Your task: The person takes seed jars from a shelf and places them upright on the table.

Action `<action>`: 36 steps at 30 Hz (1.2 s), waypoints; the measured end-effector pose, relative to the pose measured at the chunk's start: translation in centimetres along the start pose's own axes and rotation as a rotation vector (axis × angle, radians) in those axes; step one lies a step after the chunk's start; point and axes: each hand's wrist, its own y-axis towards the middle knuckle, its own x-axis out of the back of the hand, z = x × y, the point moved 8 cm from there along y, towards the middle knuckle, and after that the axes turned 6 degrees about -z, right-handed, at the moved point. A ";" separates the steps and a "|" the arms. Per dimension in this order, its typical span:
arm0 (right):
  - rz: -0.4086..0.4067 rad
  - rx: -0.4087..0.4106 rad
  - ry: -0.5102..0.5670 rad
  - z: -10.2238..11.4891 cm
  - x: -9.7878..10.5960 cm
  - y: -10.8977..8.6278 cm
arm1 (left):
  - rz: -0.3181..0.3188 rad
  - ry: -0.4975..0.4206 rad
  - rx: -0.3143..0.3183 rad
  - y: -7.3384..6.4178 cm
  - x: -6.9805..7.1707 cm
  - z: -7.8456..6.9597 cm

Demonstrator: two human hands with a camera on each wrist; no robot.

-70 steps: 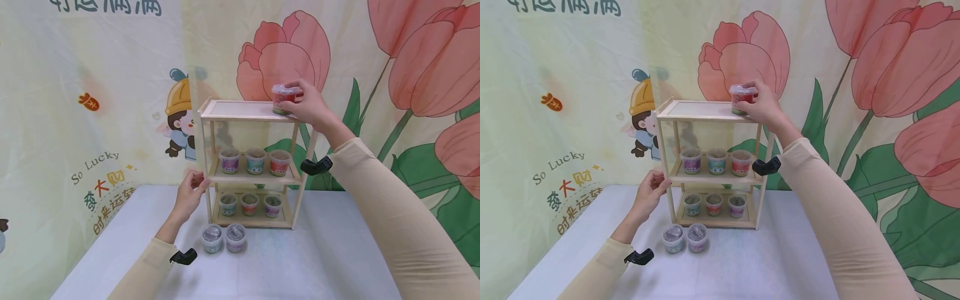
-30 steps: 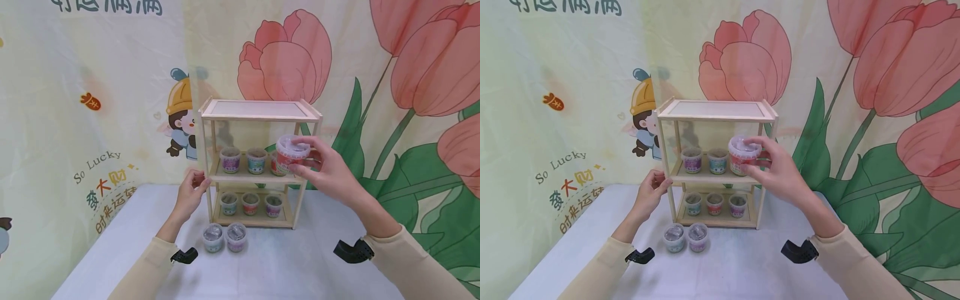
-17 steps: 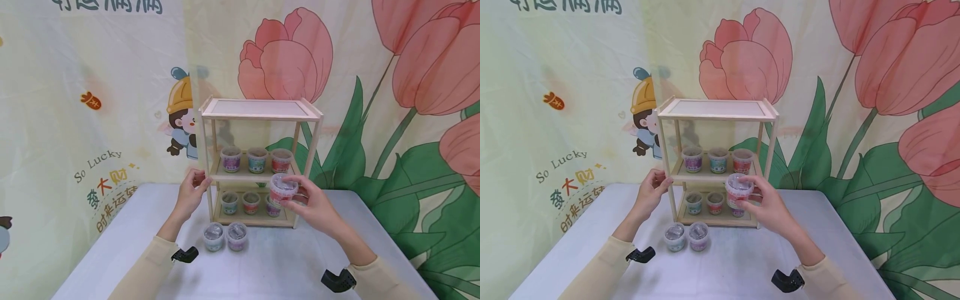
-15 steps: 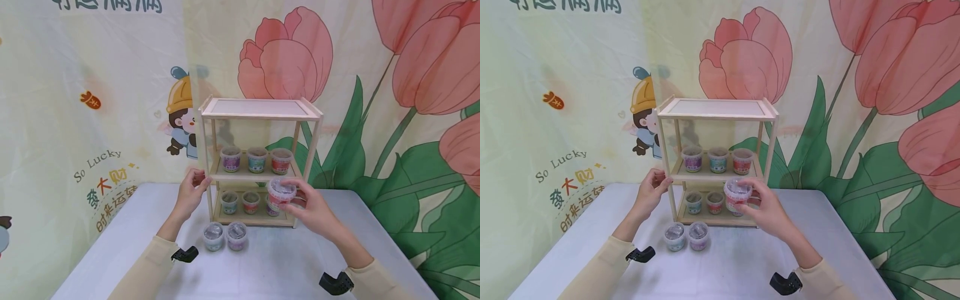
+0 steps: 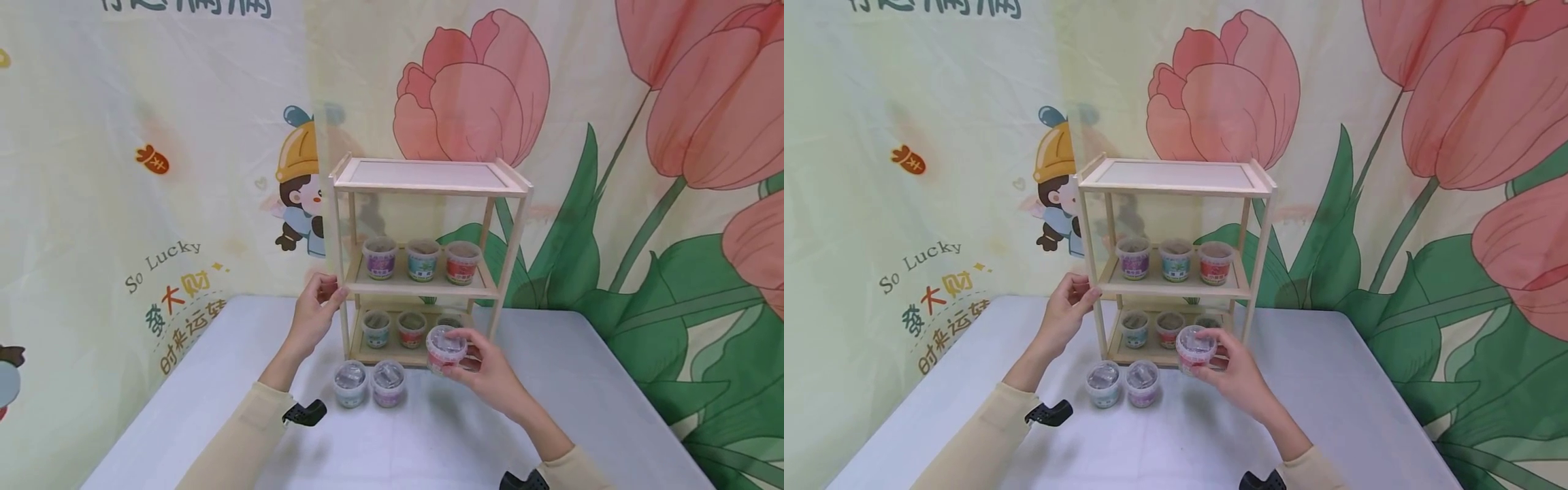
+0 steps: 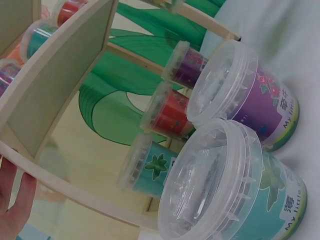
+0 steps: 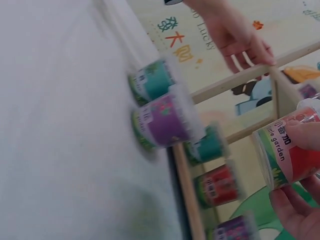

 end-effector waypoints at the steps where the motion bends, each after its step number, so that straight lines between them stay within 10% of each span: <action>1: -0.002 -0.014 0.002 -0.5 -0.2 0.0 | 0.001 0.001 0.003 0.0 0.0 0.0; 36: 0.067 -0.025 -0.035 -6.7 -5.1 -0.6 | -0.004 0.001 0.003 -0.1 0.0 -0.2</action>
